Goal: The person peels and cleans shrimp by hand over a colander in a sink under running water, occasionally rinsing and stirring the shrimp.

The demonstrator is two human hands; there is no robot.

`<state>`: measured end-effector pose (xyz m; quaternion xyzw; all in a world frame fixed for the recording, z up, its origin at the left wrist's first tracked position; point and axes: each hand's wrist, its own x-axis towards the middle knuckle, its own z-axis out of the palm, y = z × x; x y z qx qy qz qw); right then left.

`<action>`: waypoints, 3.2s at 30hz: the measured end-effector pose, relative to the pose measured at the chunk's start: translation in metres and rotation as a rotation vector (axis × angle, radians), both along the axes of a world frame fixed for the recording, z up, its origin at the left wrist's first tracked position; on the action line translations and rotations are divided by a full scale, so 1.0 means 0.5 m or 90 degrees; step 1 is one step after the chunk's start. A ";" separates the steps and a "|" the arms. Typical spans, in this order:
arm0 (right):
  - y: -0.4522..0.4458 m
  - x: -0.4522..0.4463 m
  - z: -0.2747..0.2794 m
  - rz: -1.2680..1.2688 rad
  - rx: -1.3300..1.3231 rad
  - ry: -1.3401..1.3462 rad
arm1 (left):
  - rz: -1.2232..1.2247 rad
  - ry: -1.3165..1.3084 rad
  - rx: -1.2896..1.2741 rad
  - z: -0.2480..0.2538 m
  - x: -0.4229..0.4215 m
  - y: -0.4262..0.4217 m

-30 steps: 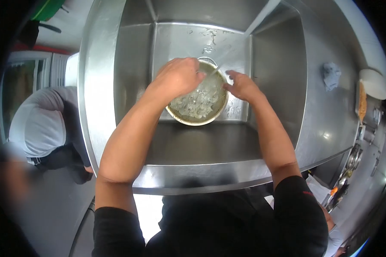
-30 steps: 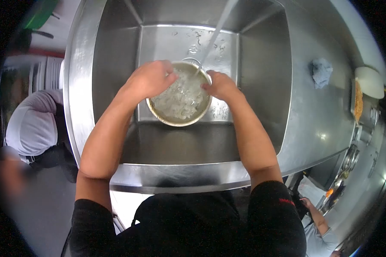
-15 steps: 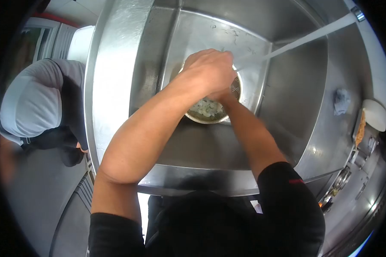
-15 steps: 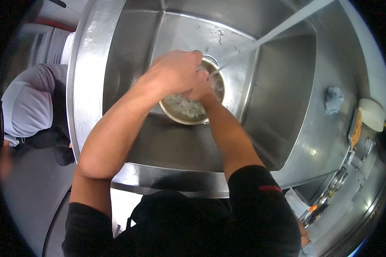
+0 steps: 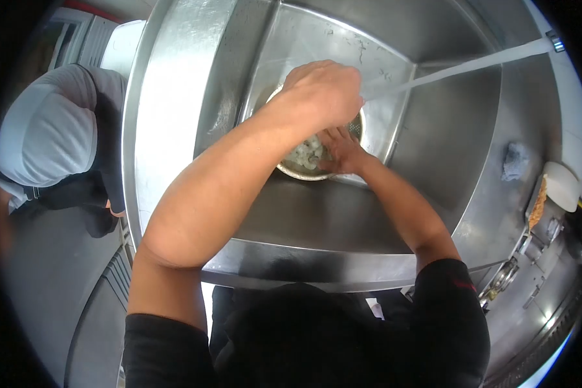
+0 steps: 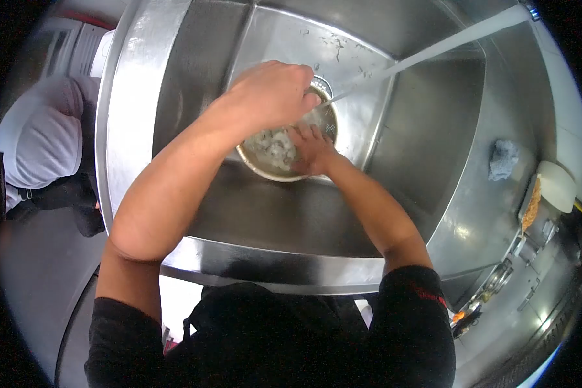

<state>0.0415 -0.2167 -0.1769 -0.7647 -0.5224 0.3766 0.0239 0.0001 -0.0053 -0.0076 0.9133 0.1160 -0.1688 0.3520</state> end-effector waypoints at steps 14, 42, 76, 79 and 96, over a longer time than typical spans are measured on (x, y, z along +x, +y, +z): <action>-0.036 0.047 -0.027 -0.171 -0.100 -0.085 | 0.002 -0.018 0.005 0.000 -0.003 -0.004; 0.100 0.006 -0.187 -0.066 -0.066 0.034 | 0.104 -0.063 -0.013 0.003 0.014 0.015; -0.006 -0.016 0.015 0.103 -0.149 -0.102 | 0.097 -0.142 0.007 -0.016 0.010 0.017; 0.044 0.011 -0.007 -0.068 -0.112 -0.040 | 0.093 -0.160 0.016 -0.025 0.012 0.014; 0.076 0.014 -0.107 -0.208 0.482 -0.049 | 0.103 -0.081 -0.003 -0.039 0.021 -0.002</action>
